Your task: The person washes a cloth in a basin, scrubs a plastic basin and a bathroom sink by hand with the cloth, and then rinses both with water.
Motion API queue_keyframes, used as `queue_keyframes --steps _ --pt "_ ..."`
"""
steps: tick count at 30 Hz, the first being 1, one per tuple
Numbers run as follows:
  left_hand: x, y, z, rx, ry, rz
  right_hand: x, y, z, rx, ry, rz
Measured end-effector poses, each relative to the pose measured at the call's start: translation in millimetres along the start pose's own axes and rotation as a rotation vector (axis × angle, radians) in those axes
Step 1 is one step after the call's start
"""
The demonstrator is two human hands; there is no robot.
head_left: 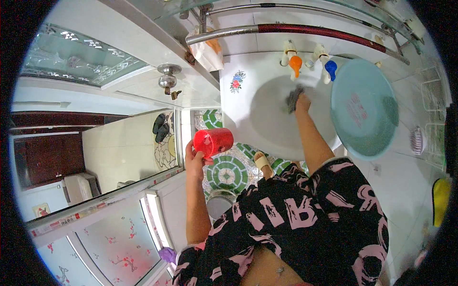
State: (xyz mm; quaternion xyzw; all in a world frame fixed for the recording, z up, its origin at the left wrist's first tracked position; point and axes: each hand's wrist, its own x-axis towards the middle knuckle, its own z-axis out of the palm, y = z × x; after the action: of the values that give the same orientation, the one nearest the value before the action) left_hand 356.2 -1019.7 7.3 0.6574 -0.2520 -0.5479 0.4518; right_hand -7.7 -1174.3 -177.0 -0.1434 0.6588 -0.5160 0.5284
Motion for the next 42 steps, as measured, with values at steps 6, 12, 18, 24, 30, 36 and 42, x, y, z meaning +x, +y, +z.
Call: queue_keyframes --steps 6,12,18,24,30,36,42 --pt "1 8 13 0.014 -0.038 -0.01 31 5 92 0.031 0.314 -0.06" --pt "6 8 15 -0.001 -0.045 0.02 -135 67 54 -1.128 -0.245 -0.559" --pt "25 22 43 -0.003 -0.122 0.069 -101 -9 -118 -1.608 -0.238 -0.517" --pt "37 22 60 0.028 -0.195 0.071 -58 -12 -55 -1.553 -0.18 -0.661" --pt "44 23 58 0.096 -0.163 0.034 -44 -42 -22 -1.604 -0.447 -0.849" --pt "67 35 81 0.072 -0.214 0.042 -51 2 -85 -1.494 -0.128 -0.668" --pt "108 32 120 0.053 -0.252 0.065 -145 32 -15 -1.251 -0.472 -0.438"
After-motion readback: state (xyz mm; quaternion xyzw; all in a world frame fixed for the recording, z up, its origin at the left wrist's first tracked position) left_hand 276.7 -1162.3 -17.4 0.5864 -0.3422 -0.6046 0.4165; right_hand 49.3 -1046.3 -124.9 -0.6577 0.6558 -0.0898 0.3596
